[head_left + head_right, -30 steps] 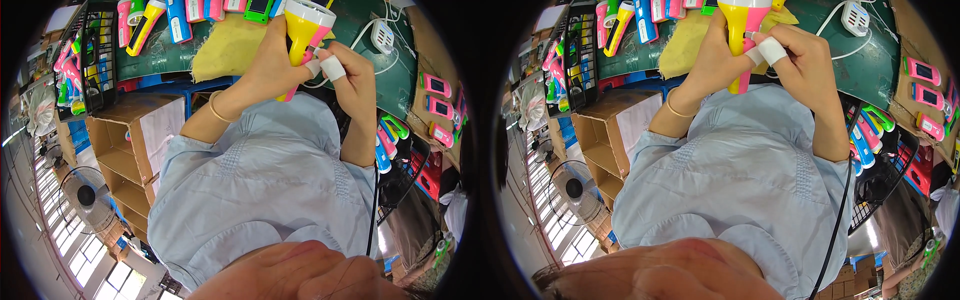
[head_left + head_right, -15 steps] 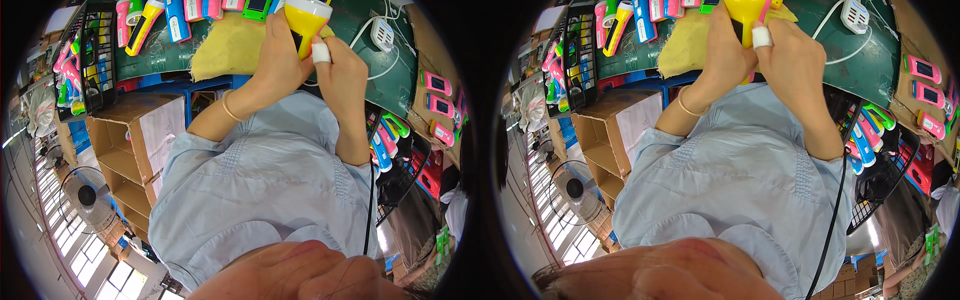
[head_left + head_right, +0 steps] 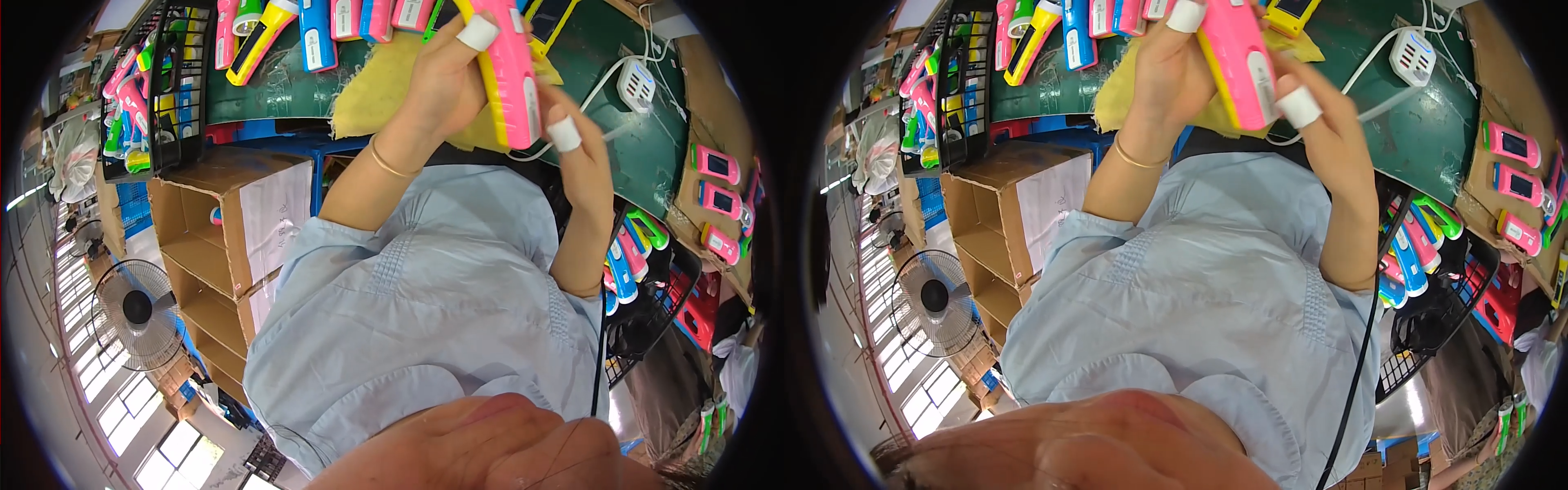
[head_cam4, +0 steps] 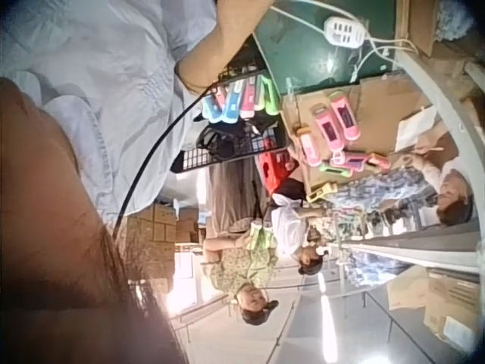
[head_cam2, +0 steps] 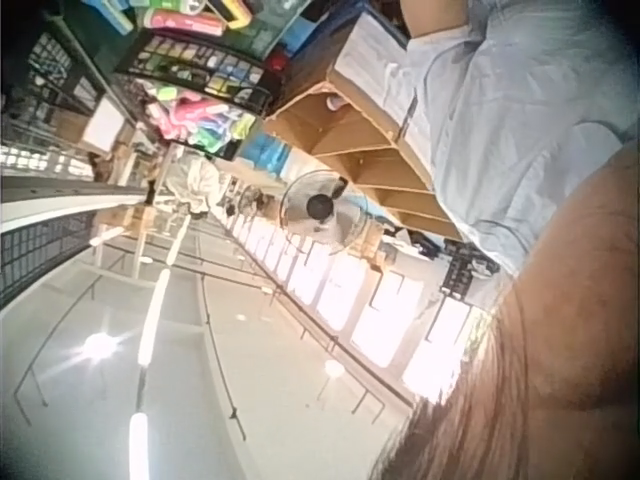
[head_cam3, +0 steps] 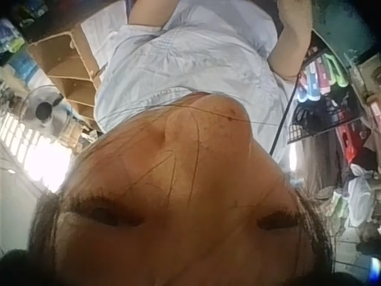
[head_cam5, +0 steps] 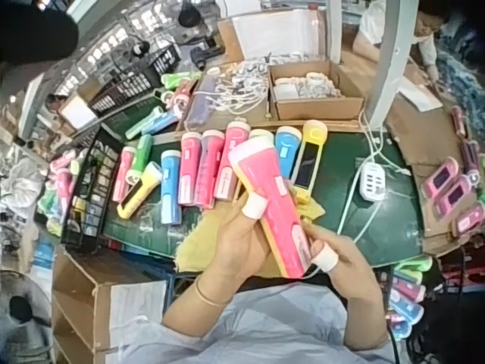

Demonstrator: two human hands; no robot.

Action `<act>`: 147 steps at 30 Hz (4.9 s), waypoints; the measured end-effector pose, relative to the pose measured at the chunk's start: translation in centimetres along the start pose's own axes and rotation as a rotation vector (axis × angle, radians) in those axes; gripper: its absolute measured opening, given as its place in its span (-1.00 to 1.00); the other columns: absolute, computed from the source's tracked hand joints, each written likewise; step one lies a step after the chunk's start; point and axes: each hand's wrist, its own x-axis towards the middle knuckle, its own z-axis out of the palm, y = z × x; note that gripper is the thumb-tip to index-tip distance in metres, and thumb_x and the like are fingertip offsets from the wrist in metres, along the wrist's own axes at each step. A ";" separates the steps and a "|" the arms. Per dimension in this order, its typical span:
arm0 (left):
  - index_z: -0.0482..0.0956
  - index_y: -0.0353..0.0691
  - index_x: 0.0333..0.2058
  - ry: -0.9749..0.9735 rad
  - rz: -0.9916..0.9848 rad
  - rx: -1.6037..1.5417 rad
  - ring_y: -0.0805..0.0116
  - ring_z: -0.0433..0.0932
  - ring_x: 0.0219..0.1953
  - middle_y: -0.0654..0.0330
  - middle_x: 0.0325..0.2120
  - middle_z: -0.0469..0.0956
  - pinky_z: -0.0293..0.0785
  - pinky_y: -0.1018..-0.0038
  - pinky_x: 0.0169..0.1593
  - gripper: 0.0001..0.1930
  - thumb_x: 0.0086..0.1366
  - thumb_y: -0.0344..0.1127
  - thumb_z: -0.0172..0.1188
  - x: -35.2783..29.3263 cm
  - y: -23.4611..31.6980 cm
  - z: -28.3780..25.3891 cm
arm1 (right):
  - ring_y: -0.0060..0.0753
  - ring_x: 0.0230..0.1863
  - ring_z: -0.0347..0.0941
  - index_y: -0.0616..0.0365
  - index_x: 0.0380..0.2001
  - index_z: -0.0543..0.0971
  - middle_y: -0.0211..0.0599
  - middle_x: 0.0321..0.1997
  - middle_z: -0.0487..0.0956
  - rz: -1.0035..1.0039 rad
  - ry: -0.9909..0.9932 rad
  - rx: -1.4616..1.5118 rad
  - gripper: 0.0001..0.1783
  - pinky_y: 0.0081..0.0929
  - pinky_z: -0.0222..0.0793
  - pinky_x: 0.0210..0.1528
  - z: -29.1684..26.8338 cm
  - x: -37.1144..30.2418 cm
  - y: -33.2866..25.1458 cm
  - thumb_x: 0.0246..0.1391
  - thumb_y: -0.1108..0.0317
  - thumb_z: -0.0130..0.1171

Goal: Testing the functionality and light output of various plastic handheld flashlights at an assembly line.

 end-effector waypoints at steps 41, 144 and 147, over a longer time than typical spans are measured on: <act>0.53 -0.21 -0.24 0.226 0.074 2.584 -0.07 0.43 -0.14 -0.10 -0.30 0.50 0.38 0.20 -0.07 -0.54 -0.21 -0.25 0.32 22.4 30.7 -31.2 | -0.27 -0.30 0.45 0.49 -0.29 0.50 -0.09 -0.28 0.53 0.237 1.464 -0.575 -0.49 -0.36 0.39 -0.23 -29.9 -5.3 2.0 -0.05 0.13 0.22; 0.35 -0.23 -0.14 0.097 -0.020 0.114 0.33 0.47 -0.42 0.17 -0.40 0.44 0.47 0.43 -0.34 -0.41 0.23 0.25 -0.15 1.6 0.8 1.2 | -0.32 -0.44 0.32 0.19 -0.28 0.54 -0.30 -0.47 0.39 -0.692 -0.213 -0.584 -0.63 -0.47 0.26 -0.42 0.9 -0.5 -1.6 -0.30 0.48 0.28; 0.34 -0.19 -0.13 0.238 -0.125 -0.002 0.33 0.47 -0.41 0.18 -0.40 0.44 0.46 0.44 -0.34 -0.43 0.23 0.25 -0.15 1.4 0.6 0.2 | -0.39 -0.48 0.29 0.22 -0.26 0.57 -0.37 -0.50 0.38 -1.005 -0.218 -0.722 -0.58 -0.47 0.23 -0.50 0.7 -1.5 0.3 -0.38 0.49 0.23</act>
